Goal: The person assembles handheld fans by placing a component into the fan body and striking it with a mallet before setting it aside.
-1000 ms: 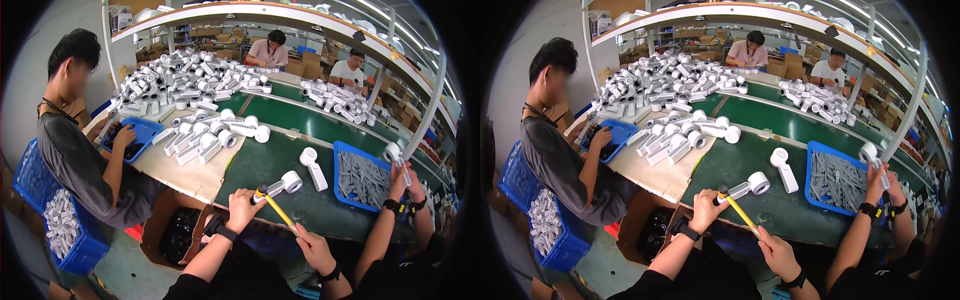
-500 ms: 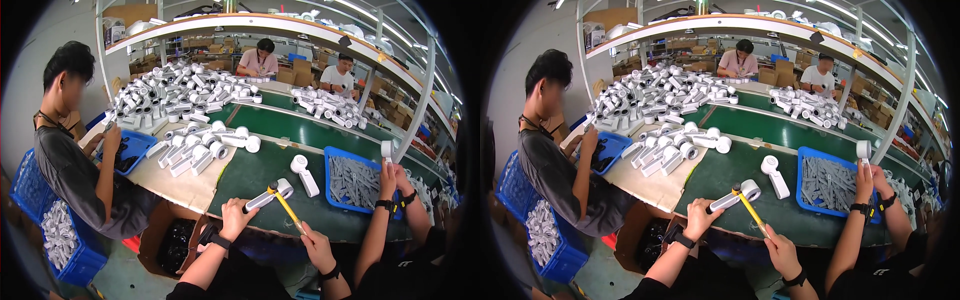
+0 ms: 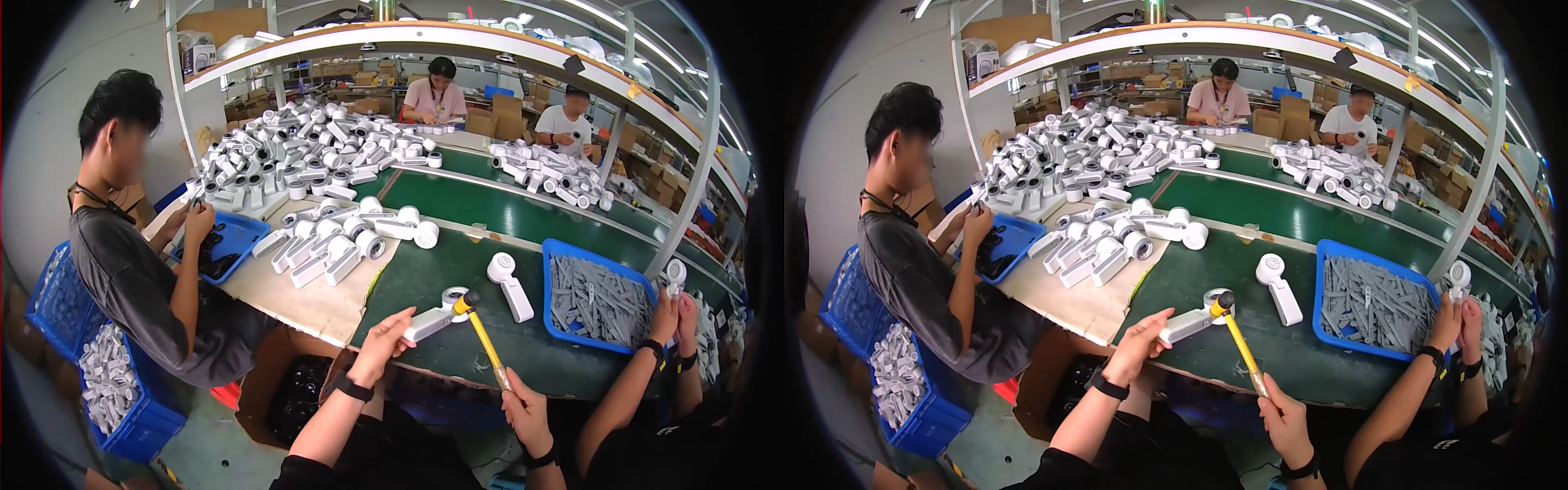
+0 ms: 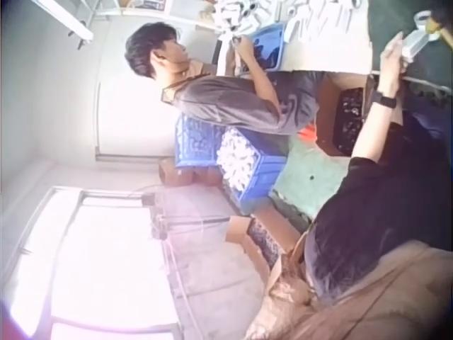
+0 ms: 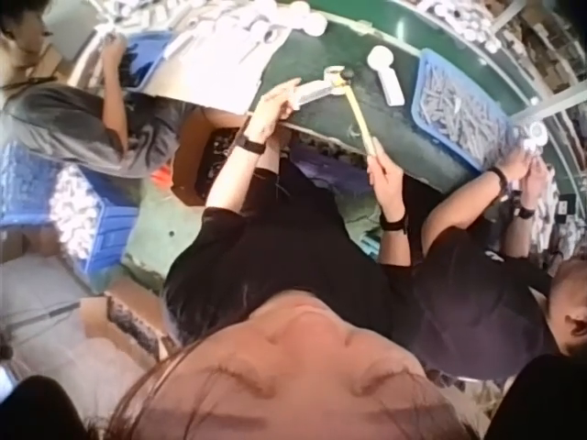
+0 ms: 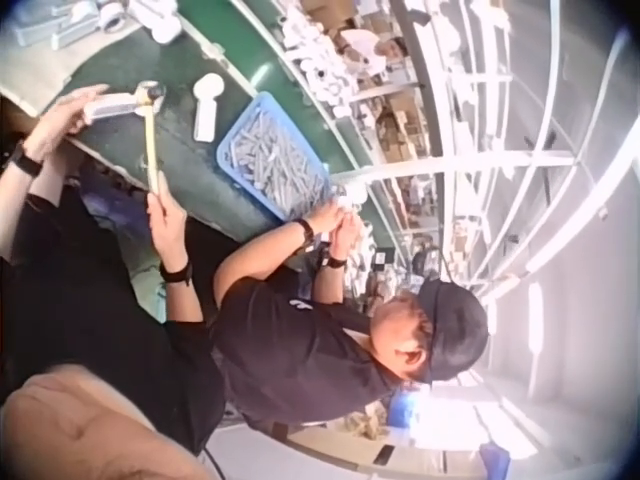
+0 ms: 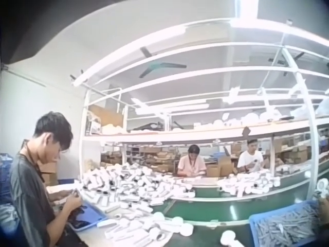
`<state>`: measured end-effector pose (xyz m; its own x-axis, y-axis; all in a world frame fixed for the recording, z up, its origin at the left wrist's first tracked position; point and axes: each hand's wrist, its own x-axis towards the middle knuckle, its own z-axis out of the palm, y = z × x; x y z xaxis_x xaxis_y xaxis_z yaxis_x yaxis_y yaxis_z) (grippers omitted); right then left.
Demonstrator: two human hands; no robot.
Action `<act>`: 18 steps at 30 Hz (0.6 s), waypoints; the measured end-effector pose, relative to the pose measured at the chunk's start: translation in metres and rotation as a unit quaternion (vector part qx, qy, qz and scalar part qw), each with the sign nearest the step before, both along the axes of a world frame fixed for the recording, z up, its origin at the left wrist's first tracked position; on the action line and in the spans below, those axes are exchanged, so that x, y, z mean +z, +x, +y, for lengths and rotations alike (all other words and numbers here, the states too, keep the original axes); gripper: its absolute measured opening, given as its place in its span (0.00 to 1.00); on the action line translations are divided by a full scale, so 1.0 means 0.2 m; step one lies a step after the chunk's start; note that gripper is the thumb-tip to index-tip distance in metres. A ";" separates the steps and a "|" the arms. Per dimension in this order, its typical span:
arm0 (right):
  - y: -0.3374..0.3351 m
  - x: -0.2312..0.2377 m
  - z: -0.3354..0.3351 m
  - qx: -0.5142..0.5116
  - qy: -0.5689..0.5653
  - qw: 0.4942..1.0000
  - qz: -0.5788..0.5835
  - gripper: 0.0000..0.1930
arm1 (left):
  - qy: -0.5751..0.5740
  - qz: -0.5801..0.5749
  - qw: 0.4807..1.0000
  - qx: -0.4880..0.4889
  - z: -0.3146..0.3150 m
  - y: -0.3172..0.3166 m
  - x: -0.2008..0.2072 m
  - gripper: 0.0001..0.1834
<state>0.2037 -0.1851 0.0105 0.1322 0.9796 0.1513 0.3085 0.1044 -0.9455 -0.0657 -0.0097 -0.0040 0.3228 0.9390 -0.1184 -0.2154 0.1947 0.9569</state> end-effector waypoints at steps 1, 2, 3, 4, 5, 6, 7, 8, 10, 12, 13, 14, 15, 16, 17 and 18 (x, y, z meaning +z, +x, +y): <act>-0.01 0.00 0.00 0.012 -0.007 1.000 0.008 0.25 | -0.048 -0.105 0.993 -0.030 0.01 -0.05 -0.01 0.22; -0.03 0.00 0.00 0.024 -0.013 1.000 0.015 0.25 | -0.094 -0.209 0.972 -0.060 0.02 -0.10 -0.02 0.24; -0.05 0.01 0.00 0.031 -0.015 0.999 0.023 0.25 | -0.132 -0.242 0.959 -0.071 0.05 -0.13 -0.05 0.28; -0.06 0.00 0.02 0.032 -0.015 0.999 0.023 0.25 | -0.132 -0.242 0.959 -0.071 0.04 -0.14 -0.04 0.28; -0.06 -0.01 0.03 0.040 -0.010 0.999 0.017 0.25 | -0.055 -0.083 0.995 -0.007 0.03 -0.14 -0.03 0.28; -0.07 -0.02 0.05 0.048 -0.005 0.999 0.011 0.25 | 0.024 0.078 0.995 0.057 0.02 -0.14 -0.02 0.28; -0.08 0.00 0.06 0.055 -0.010 0.998 -0.008 0.24 | 0.236 0.226 0.933 0.152 0.01 -0.13 -0.06 0.25; -0.10 0.02 0.09 0.058 -0.011 0.998 -0.008 0.24 | 0.234 0.228 0.933 0.154 0.02 -0.14 -0.08 0.25; -0.13 0.06 0.16 0.096 0.071 0.986 -0.119 0.26 | 0.468 0.465 0.688 0.302 0.04 -0.17 -0.08 0.18; -0.19 0.13 0.20 0.095 0.104 0.980 -0.140 0.25 | 0.403 0.375 0.796 0.252 0.09 -0.18 -0.15 0.16; -0.22 0.14 0.21 0.088 0.138 0.973 -0.161 0.25 | 0.364 0.341 0.835 0.231 0.09 -0.18 -0.14 0.15; -0.24 0.14 0.22 0.090 0.138 0.973 -0.162 0.25 | 0.324 0.304 0.871 0.210 0.10 -0.18 -0.13 0.15; -0.25 0.13 0.23 0.082 0.156 0.972 -0.154 0.24 | 0.323 0.303 0.871 0.211 0.10 -0.18 -0.13 0.15; -0.26 0.12 0.23 0.074 0.173 0.971 -0.146 0.24 | 0.328 0.311 0.866 0.213 0.10 -0.17 -0.14 0.15; -0.26 0.10 0.25 0.074 0.172 0.971 -0.147 0.24 | 0.333 0.318 0.861 0.214 0.10 -0.16 -0.14 0.15; -0.25 0.08 0.28 0.093 0.146 0.968 -0.179 0.23 | 0.331 0.317 0.862 0.215 0.11 -0.16 -0.14 0.15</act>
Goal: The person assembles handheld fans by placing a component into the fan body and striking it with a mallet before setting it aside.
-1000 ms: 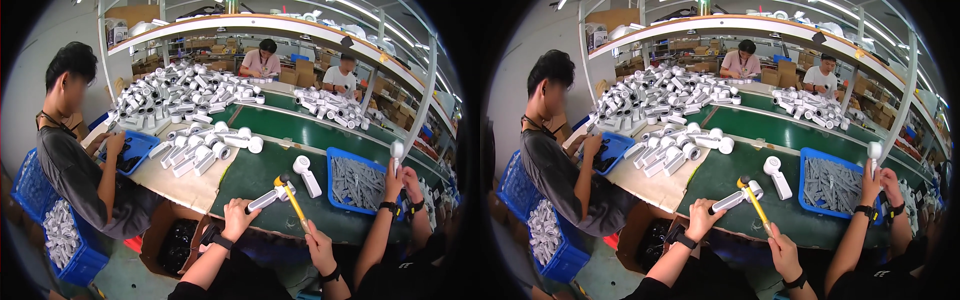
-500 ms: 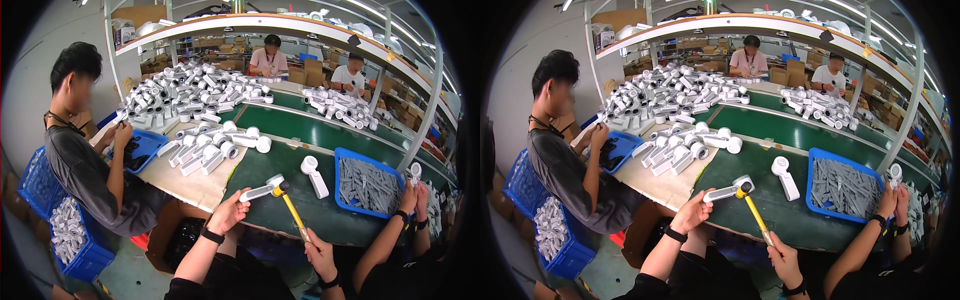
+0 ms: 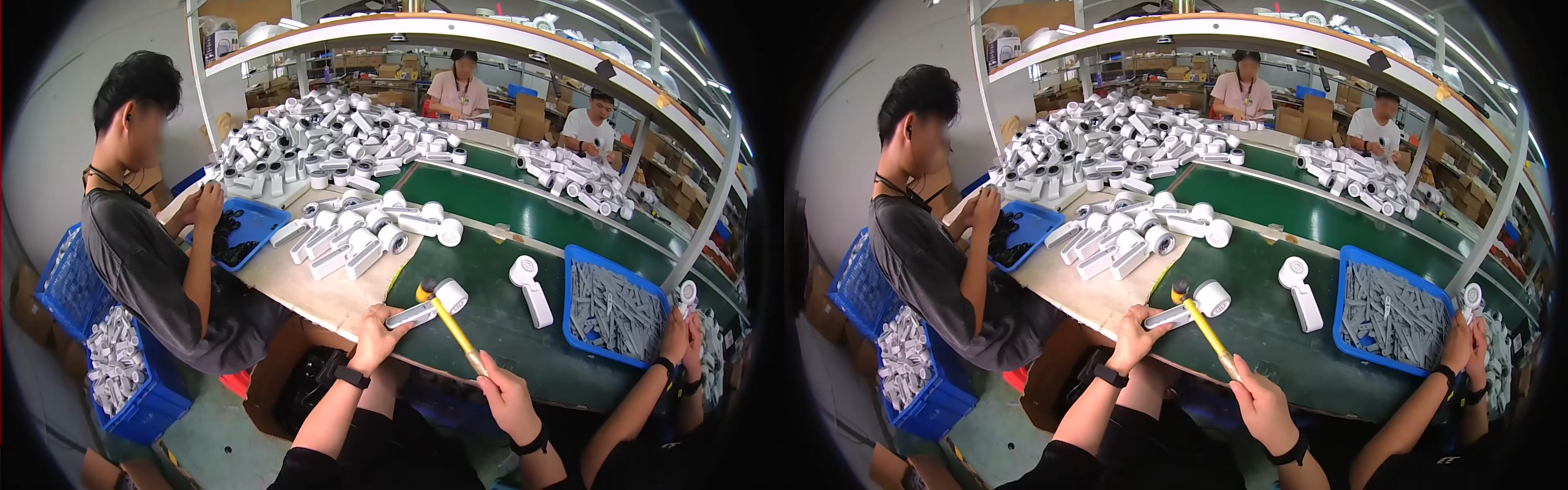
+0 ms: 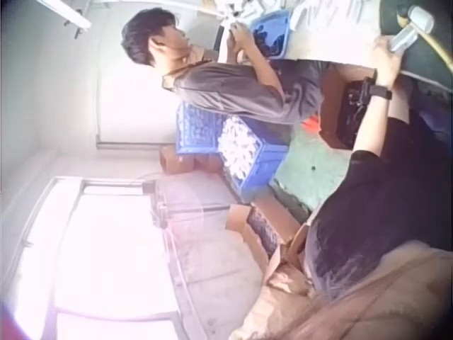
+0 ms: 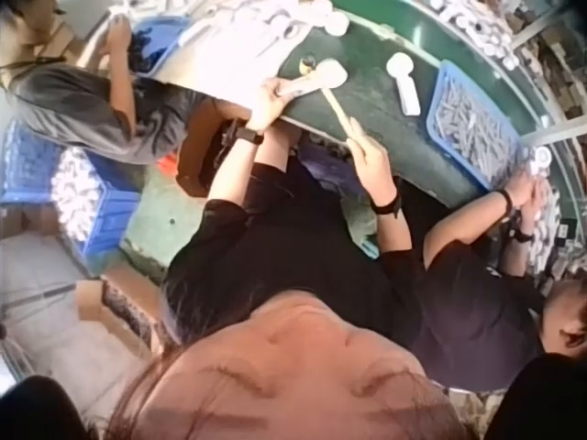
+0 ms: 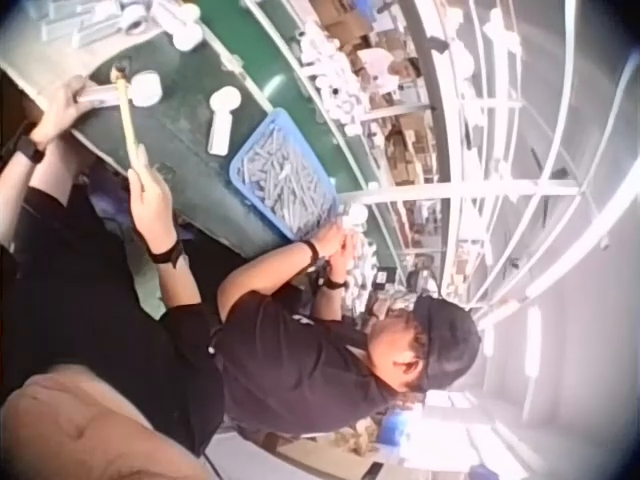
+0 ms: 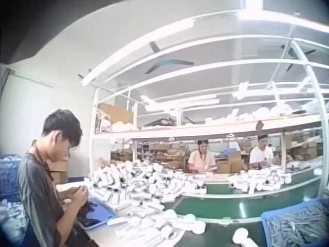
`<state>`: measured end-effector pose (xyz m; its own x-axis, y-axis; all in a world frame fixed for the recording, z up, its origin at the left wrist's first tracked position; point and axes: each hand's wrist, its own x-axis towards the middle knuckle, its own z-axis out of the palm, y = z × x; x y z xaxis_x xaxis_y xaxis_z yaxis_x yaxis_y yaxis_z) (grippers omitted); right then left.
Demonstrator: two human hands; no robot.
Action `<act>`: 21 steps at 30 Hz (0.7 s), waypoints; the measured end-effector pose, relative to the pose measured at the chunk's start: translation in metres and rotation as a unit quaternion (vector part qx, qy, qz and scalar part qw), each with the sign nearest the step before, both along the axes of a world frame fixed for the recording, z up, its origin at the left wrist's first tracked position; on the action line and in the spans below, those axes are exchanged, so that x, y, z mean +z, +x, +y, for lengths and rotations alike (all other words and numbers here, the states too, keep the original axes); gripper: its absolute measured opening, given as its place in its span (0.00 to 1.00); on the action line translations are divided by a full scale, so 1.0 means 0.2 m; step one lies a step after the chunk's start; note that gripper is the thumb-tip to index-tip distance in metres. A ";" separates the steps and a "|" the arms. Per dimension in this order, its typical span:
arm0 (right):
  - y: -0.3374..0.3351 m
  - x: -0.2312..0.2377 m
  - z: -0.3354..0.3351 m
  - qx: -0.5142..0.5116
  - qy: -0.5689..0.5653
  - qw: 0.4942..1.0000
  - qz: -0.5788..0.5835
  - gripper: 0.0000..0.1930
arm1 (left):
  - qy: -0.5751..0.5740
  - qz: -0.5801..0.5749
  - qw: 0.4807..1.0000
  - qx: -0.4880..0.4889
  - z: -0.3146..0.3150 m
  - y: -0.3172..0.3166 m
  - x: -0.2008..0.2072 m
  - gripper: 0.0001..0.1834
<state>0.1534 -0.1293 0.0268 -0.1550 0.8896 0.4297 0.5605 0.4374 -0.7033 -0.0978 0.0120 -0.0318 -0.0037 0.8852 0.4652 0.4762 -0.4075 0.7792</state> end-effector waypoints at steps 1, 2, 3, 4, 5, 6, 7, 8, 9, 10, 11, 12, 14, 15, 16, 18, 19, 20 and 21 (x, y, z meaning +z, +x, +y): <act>0.00 -0.01 0.02 0.011 -0.025 0.999 -0.035 0.23 | 0.006 -0.003 1.000 -0.008 0.01 -0.01 0.01 0.15; -0.01 -0.01 0.02 0.012 -0.028 0.999 -0.035 0.23 | 0.012 -0.005 1.000 -0.016 0.01 -0.02 0.00 0.15; -0.01 0.01 0.00 0.012 -0.010 0.999 -0.032 0.23 | 0.005 0.001 1.000 -0.008 -0.01 -0.02 0.00 0.15; -0.01 0.03 0.00 0.012 0.010 0.999 -0.030 0.23 | 0.004 0.000 1.000 -0.006 0.00 -0.02 -0.01 0.15; -0.02 0.03 0.00 0.014 0.009 0.999 -0.032 0.23 | 0.010 -0.004 1.000 -0.009 0.01 -0.02 -0.02 0.15; -0.04 0.04 -0.01 -0.006 0.035 0.999 -0.009 0.23 | 0.015 -0.008 1.000 -0.013 0.01 -0.02 -0.03 0.15; -0.04 0.03 -0.02 -0.028 0.060 0.998 0.014 0.23 | 0.013 -0.009 1.000 -0.012 0.01 -0.02 -0.03 0.15; -0.04 0.02 -0.02 -0.028 0.058 0.998 0.013 0.23 | 0.015 -0.008 1.000 -0.012 0.01 -0.01 -0.02 0.15; -0.03 -0.01 0.00 -0.011 0.013 0.999 -0.031 0.22 | 0.018 -0.006 1.000 -0.012 0.01 -0.01 -0.01 0.15; -0.02 -0.03 0.02 0.007 -0.029 0.997 -0.074 0.22 | 0.018 -0.007 1.000 -0.011 0.01 -0.01 -0.02 0.15; -0.01 -0.03 0.04 0.006 -0.005 0.996 -0.088 0.22 | 0.013 -0.004 1.000 -0.015 0.02 -0.02 -0.03 0.15; -0.01 -0.01 0.03 0.008 -0.004 0.996 -0.089 0.22 | 0.007 -0.001 1.000 -0.018 0.03 -0.02 -0.04 0.15; -0.02 0.06 -0.03 0.001 0.010 0.999 -0.044 0.22 | 0.011 -0.004 1.000 -0.016 0.01 -0.02 -0.05 0.15; -0.03 0.03 -0.02 0.003 0.008 0.999 -0.045 0.22 | 0.017 -0.002 1.000 -0.010 0.02 -0.03 -0.04 0.15; -0.02 0.00 -0.01 0.004 0.000 0.998 -0.056 0.23 | 0.025 -0.001 1.000 -0.006 0.02 -0.01 -0.02 0.14; -0.01 -0.07 0.02 0.006 -0.019 0.997 -0.073 0.23 | 0.025 -0.006 1.000 -0.019 0.01 -0.02 -0.02 0.15; -0.01 -0.06 0.01 0.021 -0.015 0.997 -0.066 0.23 | 0.008 -0.012 1.000 -0.024 0.00 -0.03 -0.04 0.16; -0.02 -0.04 0.01 0.023 -0.012 0.997 -0.067 0.23 | -0.009 -0.019 0.999 -0.029 0.01 -0.04 -0.06 0.16; -0.03 -0.01 0.01 0.022 -0.007 0.999 -0.048 0.23 | 0.027 -0.002 1.000 -0.015 0.04 -0.04 -0.06 0.17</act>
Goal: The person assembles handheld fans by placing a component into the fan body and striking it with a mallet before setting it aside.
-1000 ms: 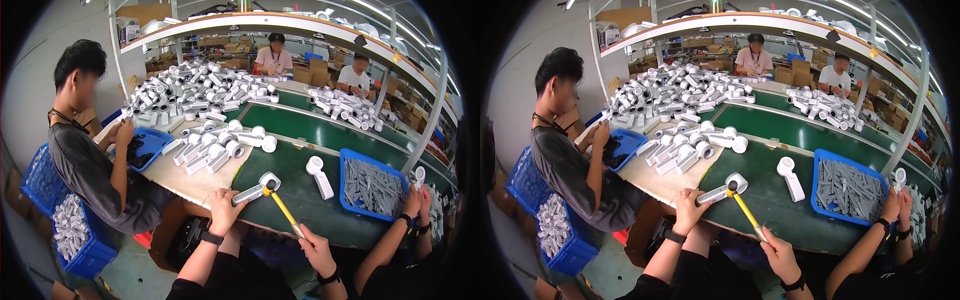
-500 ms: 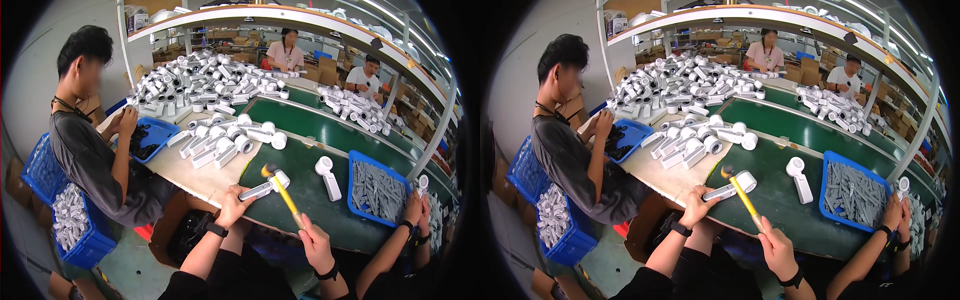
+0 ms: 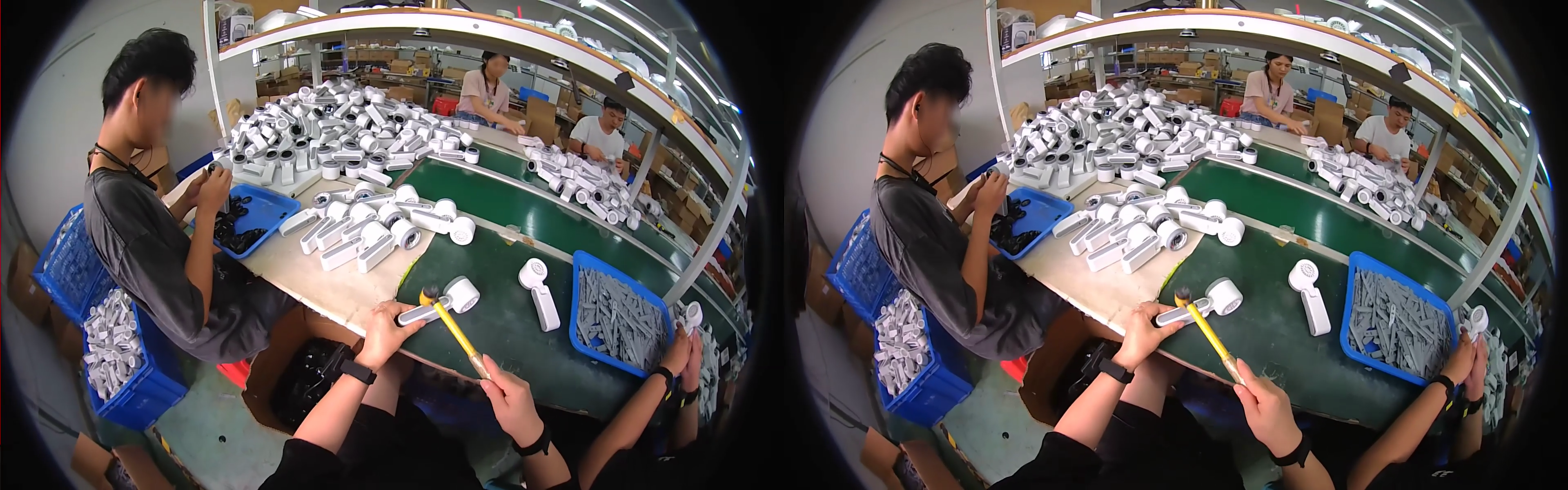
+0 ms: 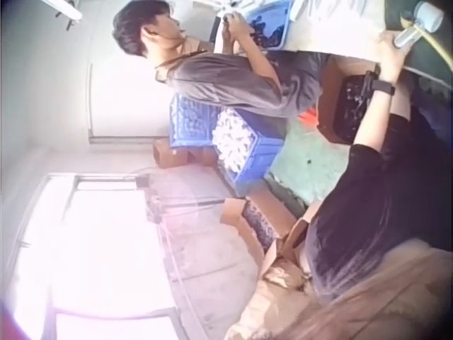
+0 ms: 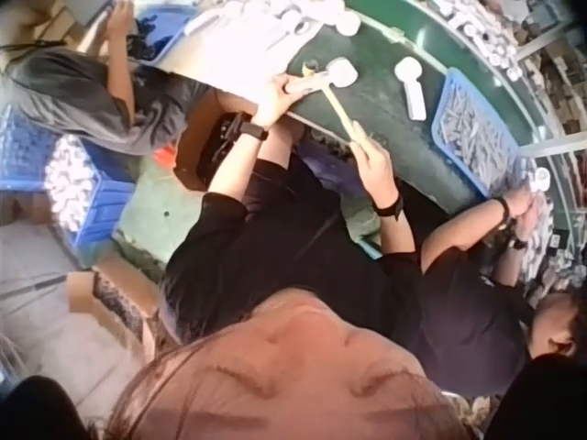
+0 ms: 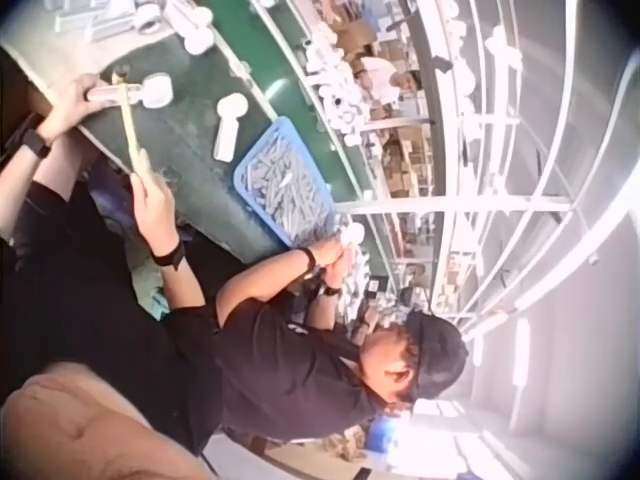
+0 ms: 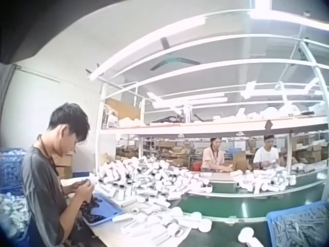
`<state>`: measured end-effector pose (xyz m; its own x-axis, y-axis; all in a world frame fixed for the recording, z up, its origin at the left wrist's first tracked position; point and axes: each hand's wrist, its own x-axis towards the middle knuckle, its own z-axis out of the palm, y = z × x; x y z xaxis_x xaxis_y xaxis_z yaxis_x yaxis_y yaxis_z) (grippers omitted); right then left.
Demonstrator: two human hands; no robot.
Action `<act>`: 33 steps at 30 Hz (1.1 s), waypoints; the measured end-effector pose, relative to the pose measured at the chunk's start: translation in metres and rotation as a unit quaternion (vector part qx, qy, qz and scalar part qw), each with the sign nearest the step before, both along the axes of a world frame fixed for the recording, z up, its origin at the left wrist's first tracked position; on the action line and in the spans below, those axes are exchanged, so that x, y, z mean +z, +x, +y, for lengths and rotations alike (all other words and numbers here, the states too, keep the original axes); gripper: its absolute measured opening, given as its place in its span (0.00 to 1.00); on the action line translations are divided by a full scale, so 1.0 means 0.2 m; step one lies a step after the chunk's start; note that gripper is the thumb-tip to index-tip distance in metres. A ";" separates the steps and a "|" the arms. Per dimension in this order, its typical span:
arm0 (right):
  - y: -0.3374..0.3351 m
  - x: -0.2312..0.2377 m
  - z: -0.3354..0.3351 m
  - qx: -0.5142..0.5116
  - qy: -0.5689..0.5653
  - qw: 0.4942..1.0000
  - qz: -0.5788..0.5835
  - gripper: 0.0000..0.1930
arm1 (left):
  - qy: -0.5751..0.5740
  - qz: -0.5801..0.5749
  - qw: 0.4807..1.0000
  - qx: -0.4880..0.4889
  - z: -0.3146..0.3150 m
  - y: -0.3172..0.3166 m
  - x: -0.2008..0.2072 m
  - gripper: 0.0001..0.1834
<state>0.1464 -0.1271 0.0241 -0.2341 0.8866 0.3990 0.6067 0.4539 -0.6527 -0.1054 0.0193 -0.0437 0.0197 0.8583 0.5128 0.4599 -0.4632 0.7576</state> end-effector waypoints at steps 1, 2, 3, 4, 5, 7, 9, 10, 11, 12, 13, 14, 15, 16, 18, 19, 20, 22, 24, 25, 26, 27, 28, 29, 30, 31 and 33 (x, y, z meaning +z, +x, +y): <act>-0.01 0.01 -0.01 -0.004 0.002 1.000 0.019 0.23 | 0.000 0.000 1.000 -0.002 0.00 0.01 0.01 0.17; -0.03 0.01 -0.03 0.001 0.016 1.000 0.023 0.23 | -0.017 -0.009 1.000 -0.002 -0.01 0.01 0.02 0.17; -0.03 0.00 -0.03 -0.001 0.015 1.000 0.023 0.23 | -0.033 -0.017 0.999 -0.002 -0.02 0.02 0.02 0.17; -0.04 -0.01 -0.01 0.006 0.004 1.000 -0.015 0.23 | -0.022 -0.023 0.999 0.013 0.01 0.01 0.01 0.18; -0.05 -0.01 0.00 0.013 -0.007 0.998 -0.053 0.22 | -0.020 -0.021 0.999 0.013 0.00 0.01 -0.01 0.18; -0.05 0.02 -0.04 0.010 0.001 0.998 -0.055 0.23 | -0.004 -0.011 1.000 0.019 -0.02 0.01 -0.03 0.18; -0.06 0.02 -0.06 0.008 0.002 1.000 0.003 0.22 | 0.004 -0.023 1.000 0.014 0.01 0.02 -0.04 0.18; -0.06 0.01 -0.05 0.006 0.003 1.000 0.004 0.22 | -0.029 -0.017 0.999 0.017 0.02 0.02 -0.02 0.17; -0.06 0.00 -0.04 0.012 -0.004 1.000 -0.024 0.23 | -0.062 -0.011 0.998 0.020 0.02 0.02 -0.01 0.17; -0.05 0.00 -0.04 0.018 -0.010 0.998 -0.052 0.23 | -0.052 0.009 0.998 0.022 0.00 0.01 0.00 0.17; -0.05 0.01 -0.04 0.018 -0.006 0.998 -0.051 0.23 | -0.049 0.009 0.999 0.022 0.00 0.01 0.01 0.17; -0.03 0.01 -0.04 0.008 -0.002 1.000 -0.023 0.22 | -0.036 0.005 0.999 0.018 -0.01 0.01 0.00 0.17; -0.02 0.01 -0.04 -0.001 0.003 1.000 0.004 0.22 | -0.022 0.000 1.000 0.014 -0.01 0.00 0.00 0.17; 0.00 -0.02 -0.04 -0.025 0.051 0.997 0.042 0.22 | -0.010 0.014 1.000 0.009 -0.01 0.01 0.00 0.17; 0.05 -0.07 0.01 -0.048 0.022 0.998 0.031 0.22 | -0.022 -0.001 1.000 0.000 -0.01 0.03 0.03 0.17; 0.06 -0.08 0.02 -0.066 -0.009 0.998 0.021 0.22 | -0.034 -0.014 0.999 -0.004 0.00 0.02 0.03 0.17; 0.08 -0.07 0.03 -0.067 -0.001 0.998 -0.007 0.22 | -0.033 -0.012 0.999 -0.005 -0.01 0.02 0.03 0.17; 0.07 -0.02 -0.01 -0.066 0.001 0.998 0.007 0.22 | -0.015 -0.011 1.000 0.009 -0.02 0.01 0.01 0.15; 0.06 -0.03 -0.02 -0.065 0.004 0.998 0.022 0.22 | -0.017 0.000 1.000 0.006 -0.02 -0.01 0.01 0.16; 0.05 -0.08 -0.01 -0.061 0.019 0.998 0.015 0.22 | -0.021 0.008 1.000 0.000 -0.02 0.00 0.01 0.17; 0.05 -0.10 -0.01 -0.058 0.034 0.998 0.008 0.22 | -0.020 0.010 1.000 -0.006 -0.01 0.01 0.01 0.17; 0.05 -0.10 -0.02 -0.064 0.035 0.997 0.011 0.22 | -0.013 0.005 1.000 -0.004 -0.01 0.01 0.00 0.16; 0.06 -0.08 -0.02 -0.049 0.015 0.999 0.017 0.22 | -0.006 0.000 1.000 -0.002 0.00 0.02 0.02 0.16; 0.07 -0.06 -0.01 -0.034 -0.004 0.999 0.024 0.22 | -0.004 0.004 1.000 -0.009 0.00 0.02 0.04 0.16; 0.09 -0.06 -0.01 -0.031 -0.002 0.998 0.050 0.22 | 0.011 0.062 0.998 0.013 0.00 0.00 0.07 0.17; 0.11 -0.07 -0.02 -0.041 -0.011 0.998 0.052 0.22 | 0.025 0.121 0.992 0.036 0.01 -0.02 0.09 0.17; 0.16 -0.06 -0.09 -0.059 -0.004 0.995 0.085 0.23 | 0.052 0.127 0.985 0.108 0.05 -0.11 0.08 0.18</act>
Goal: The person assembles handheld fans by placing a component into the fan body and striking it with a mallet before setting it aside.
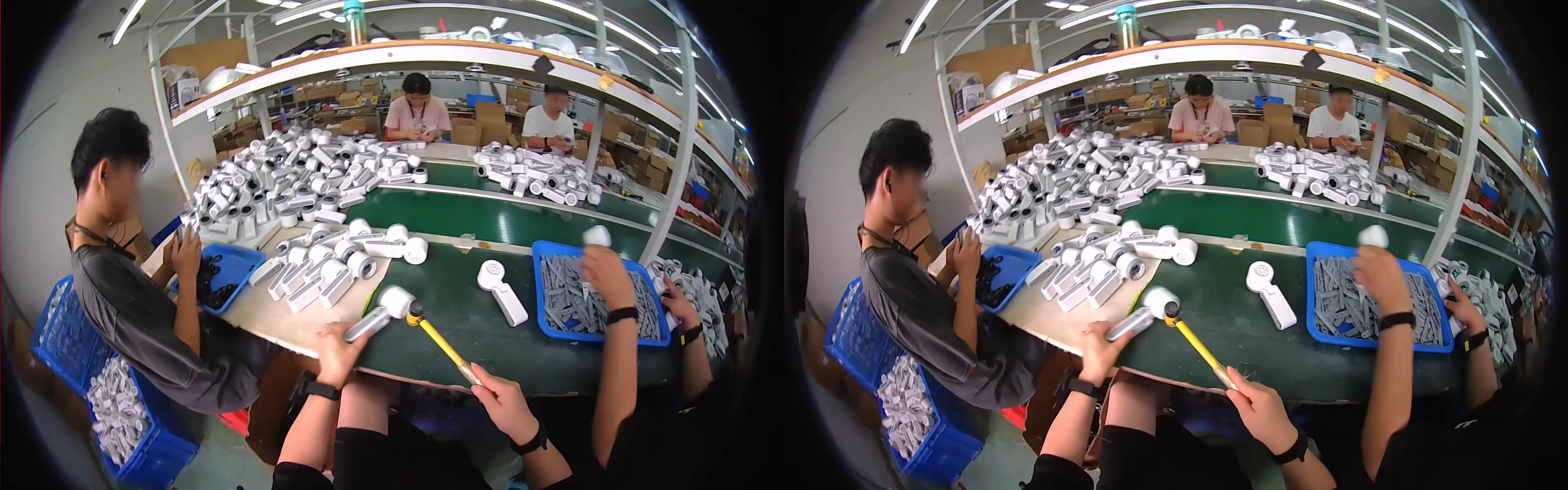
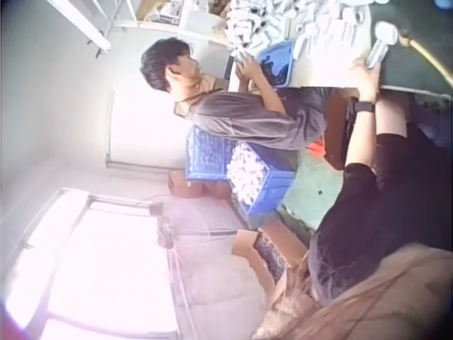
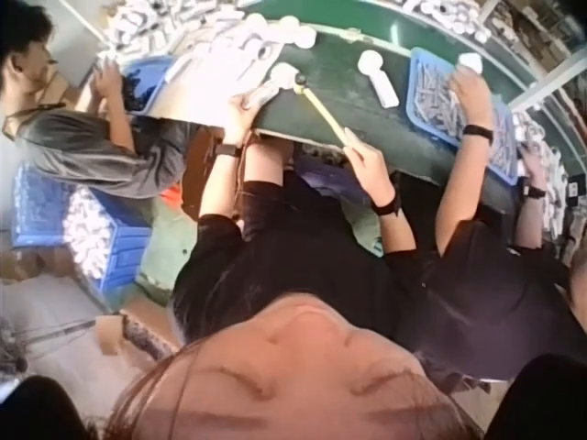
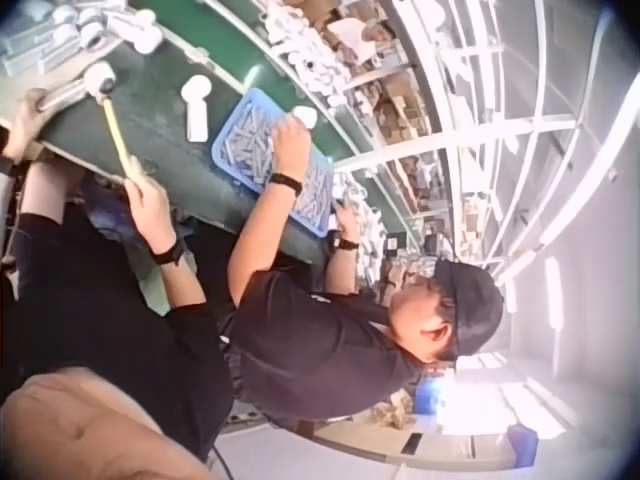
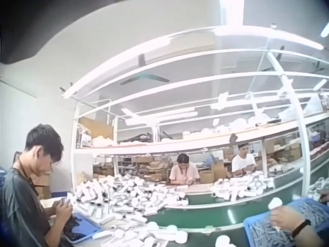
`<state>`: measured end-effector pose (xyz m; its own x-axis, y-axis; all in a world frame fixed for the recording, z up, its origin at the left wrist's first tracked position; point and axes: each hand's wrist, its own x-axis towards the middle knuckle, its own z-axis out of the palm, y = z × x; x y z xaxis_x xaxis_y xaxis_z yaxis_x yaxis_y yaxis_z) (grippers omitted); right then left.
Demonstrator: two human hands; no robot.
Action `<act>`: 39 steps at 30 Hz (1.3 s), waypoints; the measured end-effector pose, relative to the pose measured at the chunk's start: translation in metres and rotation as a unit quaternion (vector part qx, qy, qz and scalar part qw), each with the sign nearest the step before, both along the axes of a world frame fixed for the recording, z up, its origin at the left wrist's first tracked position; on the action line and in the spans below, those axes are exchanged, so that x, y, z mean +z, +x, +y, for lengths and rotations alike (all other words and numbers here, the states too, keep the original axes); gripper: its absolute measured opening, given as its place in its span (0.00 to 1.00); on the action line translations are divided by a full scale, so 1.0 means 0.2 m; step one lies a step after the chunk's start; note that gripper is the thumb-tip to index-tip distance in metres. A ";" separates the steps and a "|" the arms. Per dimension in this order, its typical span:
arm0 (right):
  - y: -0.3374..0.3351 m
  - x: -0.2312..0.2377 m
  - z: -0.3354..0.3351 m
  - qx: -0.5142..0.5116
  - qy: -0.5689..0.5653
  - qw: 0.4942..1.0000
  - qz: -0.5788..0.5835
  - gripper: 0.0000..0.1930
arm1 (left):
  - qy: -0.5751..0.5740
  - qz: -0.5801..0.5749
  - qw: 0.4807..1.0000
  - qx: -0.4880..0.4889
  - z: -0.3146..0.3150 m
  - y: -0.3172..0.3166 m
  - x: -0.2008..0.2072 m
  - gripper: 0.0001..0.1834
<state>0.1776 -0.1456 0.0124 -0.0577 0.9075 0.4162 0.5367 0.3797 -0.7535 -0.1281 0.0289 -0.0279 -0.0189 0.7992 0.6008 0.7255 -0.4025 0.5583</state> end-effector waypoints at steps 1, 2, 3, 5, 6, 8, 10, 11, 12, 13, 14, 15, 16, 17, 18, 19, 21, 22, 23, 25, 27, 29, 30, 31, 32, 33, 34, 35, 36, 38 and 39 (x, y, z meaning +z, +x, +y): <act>0.03 -0.03 -0.04 -0.022 -0.002 0.999 0.032 0.23 | 0.035 0.014 0.997 0.071 0.04 -0.07 -0.06 0.17; 0.06 -0.03 -0.06 -0.029 0.000 0.999 0.036 0.23 | 0.017 0.022 0.994 0.106 0.07 -0.13 -0.07 0.17; 0.09 -0.02 -0.10 -0.073 -0.024 0.996 0.038 0.22 | 0.058 0.051 0.984 0.160 0.11 -0.21 -0.13 0.17; 0.16 -0.04 -0.13 -0.145 -0.015 0.988 0.045 0.22 | 0.043 0.091 0.969 0.227 0.13 -0.19 -0.09 0.18; 0.21 -0.08 -0.14 -0.165 0.016 0.986 0.031 0.24 | 0.058 0.107 0.958 0.260 0.13 -0.16 -0.08 0.19; 0.28 -0.08 -0.16 -0.230 0.034 0.972 -0.021 0.23 | 0.108 0.113 0.961 0.227 0.08 0.02 0.03 0.20; 0.31 -0.05 -0.15 -0.262 0.049 0.963 -0.043 0.22 | 0.098 0.122 0.975 0.159 0.03 0.22 0.07 0.25; 0.32 -0.04 -0.15 -0.296 0.024 0.950 -0.093 0.22 | 0.146 0.126 0.981 0.016 0.01 0.34 0.12 0.21; 0.33 -0.03 -0.15 -0.326 0.000 0.935 -0.142 0.22 | 0.097 0.099 0.988 -0.064 0.00 0.48 0.13 0.17; 0.35 -0.03 -0.15 -0.336 -0.010 0.930 -0.147 0.23 | 0.061 0.089 0.988 -0.107 -0.02 0.64 0.13 0.16; 0.36 -0.04 -0.15 -0.337 -0.006 0.930 -0.147 0.23 | 0.013 0.075 0.984 -0.163 -0.01 0.78 0.10 0.20; 0.38 -0.07 -0.14 -0.345 -0.025 0.923 -0.168 0.23 | -0.026 0.064 0.979 -0.192 0.00 0.93 0.07 0.23; 0.39 -0.09 -0.14 -0.347 -0.043 0.918 -0.188 0.23 | -0.064 0.053 0.973 -0.214 0.01 1.05 0.07 0.25; 0.39 -0.10 -0.15 -0.357 -0.055 0.914 -0.187 0.23 | -0.102 0.061 0.972 -0.200 0.03 1.16 0.06 0.28; 0.38 -0.11 -0.15 -0.360 -0.054 0.912 -0.188 0.23 | -0.142 0.068 0.970 -0.187 0.06 1.25 0.04 0.31; 0.38 -0.12 -0.15 -0.347 -0.052 0.915 -0.201 0.24 | -0.174 0.062 0.968 -0.172 0.11 1.31 0.00 0.35; 0.41 -0.13 -0.15 -0.312 -0.050 0.932 -0.178 0.24 | -0.204 0.062 0.964 -0.157 0.15 1.39 -0.02 0.35; 0.41 -0.13 -0.15 -0.314 -0.049 0.931 -0.179 0.24 | -0.235 0.063 0.961 -0.133 0.17 1.41 -0.03 0.36; 0.40 -0.13 -0.16 -0.269 -0.054 0.954 -0.118 0.23 | -0.224 0.034 0.964 -0.136 0.19 1.40 -0.06 0.35; 0.37 -0.10 -0.17 -0.218 -0.070 0.973 -0.044 0.22 | -0.221 0.022 0.968 -0.115 0.22 1.35 -0.09 0.33; 0.35 -0.09 -0.18 -0.206 -0.071 0.976 -0.015 0.22 | -0.237 0.030 0.961 -0.136 0.24 1.27 -0.07 0.32; 0.32 -0.11 -0.18 -0.188 -0.061 0.980 0.020 0.23 | -0.247 -0.032 0.953 -0.175 0.25 1.14 -0.06 0.31; 0.30 -0.11 -0.19 -0.178 -0.064 0.982 0.022 0.23 | -0.251 -0.095 0.938 -0.219 0.25 1.06 -0.06 0.30; 0.31 -0.12 -0.20 -0.174 -0.058 0.982 0.039 0.23 | -0.201 -0.061 0.956 -0.205 0.18 1.03 0.00 0.27; 0.30 -0.12 -0.20 -0.165 -0.048 0.983 0.057 0.23 | -0.137 -0.004 0.974 -0.181 0.14 0.97 0.05 0.22; 0.29 -0.12 -0.21 -0.146 -0.060 0.984 0.085 0.24 | -0.091 0.043 0.978 -0.181 0.11 0.89 0.06 0.21; 0.28 -0.11 -0.22 -0.143 -0.065 0.984 0.085 0.24 | -0.046 0.090 0.978 -0.183 0.09 0.81 0.07 0.21; 0.25 -0.10 -0.22 -0.116 -0.066 0.985 0.105 0.24 | -0.052 0.092 0.979 -0.177 0.07 0.72 0.06 0.21; 0.23 -0.08 -0.22 -0.091 -0.068 0.986 0.124 0.24 | -0.027 0.058 0.978 -0.197 0.05 0.65 0.04 0.21; 0.19 -0.04 -0.19 -0.070 -0.080 0.988 0.114 0.24 | -0.039 0.018 0.978 -0.204 0.01 0.52 0.04 0.22; 0.18 -0.03 -0.18 -0.057 -0.047 0.993 0.090 0.24 | -0.107 -0.036 0.970 -0.215 0.00 0.48 0.03 0.21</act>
